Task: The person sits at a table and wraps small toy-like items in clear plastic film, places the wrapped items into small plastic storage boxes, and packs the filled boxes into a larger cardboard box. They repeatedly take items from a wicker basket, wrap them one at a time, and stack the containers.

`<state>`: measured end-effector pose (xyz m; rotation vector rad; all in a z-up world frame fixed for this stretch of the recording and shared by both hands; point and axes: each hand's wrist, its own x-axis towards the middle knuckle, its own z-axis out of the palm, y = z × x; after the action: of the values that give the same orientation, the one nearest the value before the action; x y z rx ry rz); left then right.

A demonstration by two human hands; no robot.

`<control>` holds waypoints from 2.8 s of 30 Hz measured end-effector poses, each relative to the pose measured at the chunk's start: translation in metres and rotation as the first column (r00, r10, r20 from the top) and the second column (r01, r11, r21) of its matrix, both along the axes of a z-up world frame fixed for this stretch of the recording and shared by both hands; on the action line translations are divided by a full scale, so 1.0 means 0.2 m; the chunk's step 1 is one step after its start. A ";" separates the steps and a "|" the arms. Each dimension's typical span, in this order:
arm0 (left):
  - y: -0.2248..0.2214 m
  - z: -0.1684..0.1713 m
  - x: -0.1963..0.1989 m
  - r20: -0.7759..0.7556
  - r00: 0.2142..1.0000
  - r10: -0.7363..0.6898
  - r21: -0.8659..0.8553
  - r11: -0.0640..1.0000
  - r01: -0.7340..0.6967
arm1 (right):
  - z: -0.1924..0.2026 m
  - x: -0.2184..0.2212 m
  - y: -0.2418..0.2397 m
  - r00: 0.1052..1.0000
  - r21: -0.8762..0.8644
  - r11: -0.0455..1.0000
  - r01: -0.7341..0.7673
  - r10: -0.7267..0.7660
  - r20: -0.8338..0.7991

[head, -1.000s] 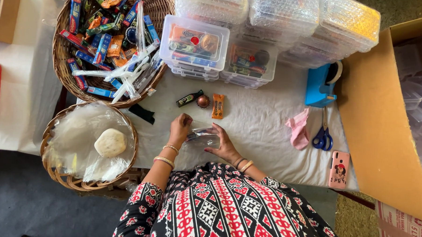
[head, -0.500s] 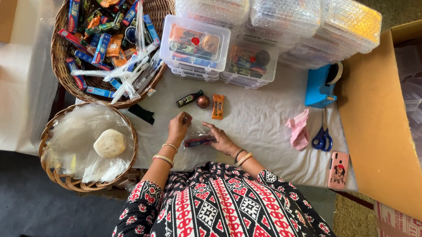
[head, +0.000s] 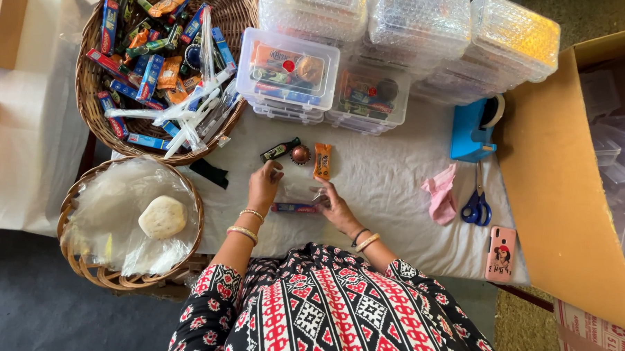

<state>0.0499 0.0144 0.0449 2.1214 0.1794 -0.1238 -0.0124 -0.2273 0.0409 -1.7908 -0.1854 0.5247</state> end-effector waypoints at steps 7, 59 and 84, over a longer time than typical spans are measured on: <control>0.04 0.05 0.10 0.175 0.982 -0.064 0.174 0.984 0.033 | 0.08 -0.02 -0.07 0.978 0.105 0.982 0.156 -0.139 -0.154; 0.00 0.15 -0.38 0.060 0.998 -0.034 0.320 0.947 0.013 | -0.21 0.00 -0.12 0.836 0.239 0.814 0.529 -0.451 -0.313; 0.07 0.00 -0.32 0.048 0.998 -0.027 0.257 0.966 0.014 | 0.06 0.17 0.27 0.961 -0.103 0.993 0.060 -0.030 0.275</control>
<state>-0.0142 0.0280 0.0456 2.3826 0.1492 -0.0610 0.0210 -0.1742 0.0526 -1.9682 -0.3103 0.2562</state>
